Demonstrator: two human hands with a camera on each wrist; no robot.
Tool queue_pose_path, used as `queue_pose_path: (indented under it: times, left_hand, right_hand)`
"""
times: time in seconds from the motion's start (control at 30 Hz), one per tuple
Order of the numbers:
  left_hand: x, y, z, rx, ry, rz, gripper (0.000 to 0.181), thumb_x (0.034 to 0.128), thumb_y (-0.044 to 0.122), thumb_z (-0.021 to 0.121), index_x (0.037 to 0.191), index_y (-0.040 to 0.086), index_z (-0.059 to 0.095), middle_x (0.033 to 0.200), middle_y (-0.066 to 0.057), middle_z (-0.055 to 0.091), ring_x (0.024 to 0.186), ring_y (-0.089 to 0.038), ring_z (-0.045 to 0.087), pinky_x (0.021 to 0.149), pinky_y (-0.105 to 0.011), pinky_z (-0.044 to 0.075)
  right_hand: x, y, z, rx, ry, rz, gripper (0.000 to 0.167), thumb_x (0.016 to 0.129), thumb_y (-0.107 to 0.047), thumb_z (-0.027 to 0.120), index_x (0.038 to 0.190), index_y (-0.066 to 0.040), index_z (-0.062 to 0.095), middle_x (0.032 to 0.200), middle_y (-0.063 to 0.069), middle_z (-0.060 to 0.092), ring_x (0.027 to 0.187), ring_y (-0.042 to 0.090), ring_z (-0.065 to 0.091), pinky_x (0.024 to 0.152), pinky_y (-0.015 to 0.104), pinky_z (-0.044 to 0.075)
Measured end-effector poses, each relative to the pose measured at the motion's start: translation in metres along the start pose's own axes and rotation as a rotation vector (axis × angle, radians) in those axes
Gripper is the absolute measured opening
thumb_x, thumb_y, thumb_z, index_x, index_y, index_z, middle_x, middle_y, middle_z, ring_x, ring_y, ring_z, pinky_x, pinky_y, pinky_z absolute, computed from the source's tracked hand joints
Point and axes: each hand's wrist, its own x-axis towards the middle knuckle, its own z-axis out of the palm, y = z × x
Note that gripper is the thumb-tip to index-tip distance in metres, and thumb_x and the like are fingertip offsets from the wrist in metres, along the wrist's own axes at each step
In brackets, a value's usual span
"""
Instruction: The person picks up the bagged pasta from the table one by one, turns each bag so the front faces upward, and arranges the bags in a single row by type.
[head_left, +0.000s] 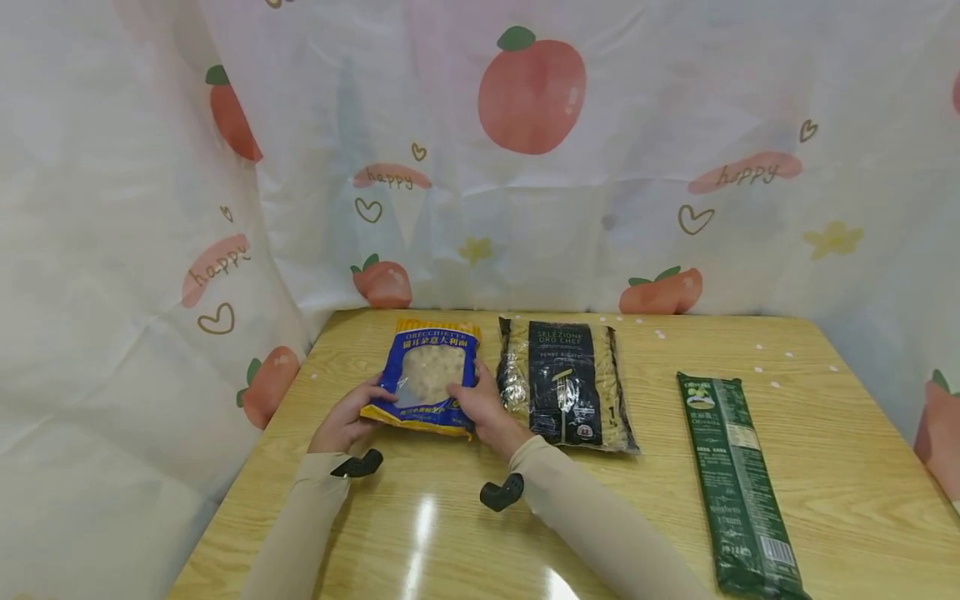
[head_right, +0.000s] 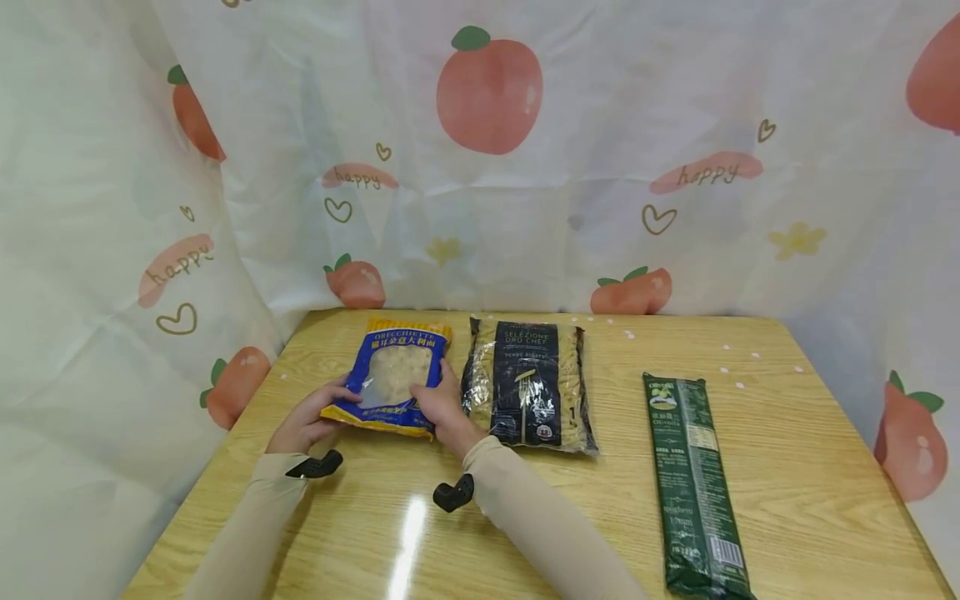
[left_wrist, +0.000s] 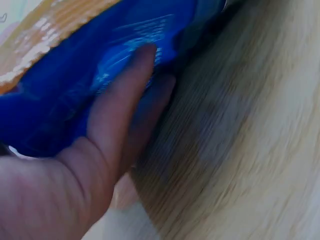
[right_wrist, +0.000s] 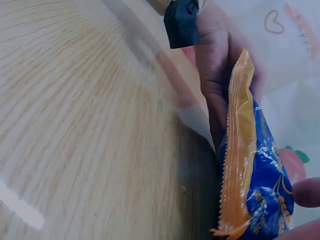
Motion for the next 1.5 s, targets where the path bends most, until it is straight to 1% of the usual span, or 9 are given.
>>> queue_pose_path:
  times: [0.03, 0.17, 0.4, 0.63, 0.77, 0.93, 1.07, 1.27, 1.5]
  left_hand:
    - [0.003, 0.003, 0.002, -0.078, 0.034, -0.063, 0.076, 0.0998, 0.006, 0.057, 0.166, 0.019, 0.023, 0.162, -0.017, 0.031, 0.12, -0.02, 0.057, 0.091, -0.023, 0.057]
    - [0.007, 0.009, 0.004, 0.02, 0.107, -0.07, 0.086, 0.0984, 0.003, 0.057, 0.168, 0.017, 0.008, 0.162, -0.028, 0.033, 0.102, -0.014, 0.066, 0.082, -0.023, 0.06]
    - [0.006, 0.01, 0.003, 0.091, 0.131, -0.006, 0.084, 0.1012, 0.002, 0.053, 0.167, 0.012, 0.003, 0.169, -0.026, 0.024, 0.132, -0.026, 0.052, 0.086, -0.02, 0.056]
    - [-0.003, 0.01, 0.008, 0.148, 0.142, 0.048, 0.082, 0.1005, 0.0, 0.052, 0.167, 0.008, 0.005, 0.169, -0.028, 0.022, 0.133, -0.026, 0.052, 0.086, -0.018, 0.055]
    - [-0.008, 0.014, 0.011, 0.127, 0.17, 0.042, 0.079, 0.1025, 0.003, 0.049, 0.167, 0.009, 0.003, 0.17, -0.026, 0.019, 0.148, -0.037, 0.04, 0.11, -0.033, 0.05]
    - [-0.013, 0.02, 0.016, 0.075, 0.213, 0.068, 0.073, 0.106, 0.004, 0.045, 0.166, 0.005, 0.004, 0.171, -0.028, 0.012, 0.159, -0.039, 0.017, 0.132, -0.05, 0.017]
    - [-0.02, 0.026, 0.023, 0.108, 0.257, 0.092, 0.071, 0.1069, 0.007, 0.047, 0.166, 0.004, 0.007, 0.171, -0.028, 0.011, 0.161, -0.038, 0.013, 0.133, -0.05, 0.01]
    - [-0.032, 0.036, 0.042, 0.204, 0.291, 0.138, 0.067, 0.1059, 0.014, 0.052, 0.165, 0.006, 0.02, 0.169, -0.026, 0.021, 0.159, -0.041, 0.017, 0.131, -0.058, 0.011]
    - [-0.044, 0.046, 0.078, 0.235, 0.229, 0.237, 0.058, 0.1062, 0.011, 0.051, 0.16, 0.004, 0.031, 0.167, -0.024, 0.029, 0.159, -0.039, 0.021, 0.131, -0.055, 0.016]
  right_hand:
    - [0.0, 0.0, 0.0, -0.012, -0.001, -0.005, 0.082, 0.098, -0.01, 0.064, 0.166, -0.014, 0.019, 0.16, 0.024, 0.039, 0.139, 0.042, 0.051, 0.114, 0.055, 0.046]
    - [-0.004, 0.0, 0.001, -0.056, -0.01, -0.021, 0.084, 0.097, -0.009, 0.064, 0.167, -0.016, 0.017, 0.165, 0.023, 0.033, 0.144, 0.043, 0.045, 0.116, 0.057, 0.044]
    - [-0.007, -0.002, 0.0, -0.059, -0.028, -0.028, 0.084, 0.098, -0.008, 0.063, 0.167, -0.016, 0.016, 0.167, 0.022, 0.029, 0.148, 0.043, 0.04, 0.117, 0.058, 0.041]
    - [-0.01, -0.005, -0.002, -0.033, -0.02, -0.04, 0.082, 0.098, -0.009, 0.062, 0.166, -0.013, 0.018, 0.164, 0.023, 0.035, 0.146, 0.043, 0.043, 0.117, 0.059, 0.042]
    - [-0.013, -0.01, -0.004, -0.033, -0.018, -0.071, 0.08, 0.099, -0.01, 0.061, 0.166, -0.013, 0.018, 0.167, 0.02, 0.031, 0.147, 0.042, 0.041, 0.115, 0.06, 0.044]
    - [-0.021, -0.018, -0.011, -0.062, -0.015, -0.16, 0.07, 0.101, -0.01, 0.059, 0.163, -0.009, 0.028, 0.17, 0.016, 0.027, 0.158, 0.039, 0.025, 0.125, 0.056, 0.033]
    - [-0.028, -0.024, -0.026, -0.121, -0.055, -0.253, 0.058, 0.103, -0.011, 0.058, 0.158, -0.008, 0.04, 0.165, 0.016, 0.038, 0.157, 0.036, 0.029, 0.128, 0.052, 0.028]
    - [-0.042, -0.033, -0.058, -0.165, -0.079, -0.364, 0.047, 0.104, -0.011, 0.058, 0.149, -0.006, 0.051, 0.155, 0.018, 0.051, 0.148, 0.04, 0.043, 0.121, 0.052, 0.04]
    - [-0.062, -0.04, -0.111, -0.18, -0.122, -0.411, 0.043, 0.107, -0.012, 0.055, 0.149, -0.005, 0.05, 0.153, 0.022, 0.051, 0.145, 0.037, 0.048, 0.118, 0.05, 0.045]
